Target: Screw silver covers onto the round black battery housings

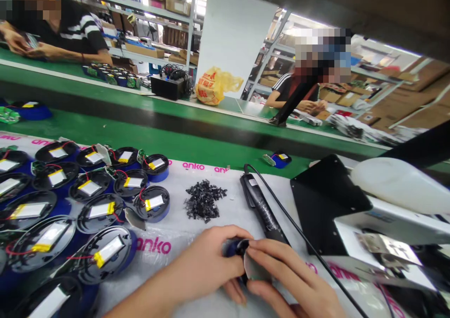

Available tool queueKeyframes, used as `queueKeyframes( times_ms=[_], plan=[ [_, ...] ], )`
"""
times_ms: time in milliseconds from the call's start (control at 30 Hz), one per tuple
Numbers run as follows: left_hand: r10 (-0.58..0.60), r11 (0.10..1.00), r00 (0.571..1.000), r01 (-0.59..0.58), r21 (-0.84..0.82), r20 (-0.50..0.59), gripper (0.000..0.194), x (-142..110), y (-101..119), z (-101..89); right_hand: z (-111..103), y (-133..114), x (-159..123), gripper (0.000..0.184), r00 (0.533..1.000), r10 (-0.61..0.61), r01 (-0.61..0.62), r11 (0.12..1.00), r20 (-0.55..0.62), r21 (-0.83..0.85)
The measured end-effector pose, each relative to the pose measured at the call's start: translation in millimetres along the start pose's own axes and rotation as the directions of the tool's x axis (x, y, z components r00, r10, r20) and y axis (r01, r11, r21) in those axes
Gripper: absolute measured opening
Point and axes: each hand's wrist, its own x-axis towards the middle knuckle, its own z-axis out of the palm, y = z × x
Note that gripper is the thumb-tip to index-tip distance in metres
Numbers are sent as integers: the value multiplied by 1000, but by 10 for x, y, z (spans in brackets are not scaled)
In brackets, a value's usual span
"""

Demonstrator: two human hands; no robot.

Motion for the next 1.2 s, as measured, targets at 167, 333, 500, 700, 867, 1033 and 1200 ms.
queueKeyframes(
  times_ms=[167, 333, 500, 700, 867, 1033, 1200],
  plan=[
    [-78, 985, 991, 93, -143, 107, 71, -26, 36, -138, 4, 65, 0, 20, 1000, -28, 28, 999, -2, 22],
    [-93, 978, 993, 106, -182, 75, 54, -15, 52, -127, -24, 2, 43, 22, 997, -70, 70, 997, 40, -9],
    [-43, 993, 998, 48, -110, 42, 48, 9, 28, -48, -71, -99, 73, 27, 999, -19, 27, 982, 44, -187],
    [-8, 1000, 997, 6, -28, -70, 58, 2, -58, 24, -81, -85, 83, 24, 990, 119, -118, 993, 79, -9],
    [4, 1000, 997, -2, 24, -83, 68, -19, -87, 31, -75, -60, 27, 22, 960, 243, -257, 962, 137, 89],
    [16, 996, 991, -4, 92, -133, 71, -14, -43, 53, -95, -43, 84, 27, 935, 324, -346, 923, 146, 166],
    [18, 986, 988, 7, 166, -151, 69, -9, -57, 41, -63, -22, 140, 30, 902, 409, -431, 871, 141, 237]
  ],
)
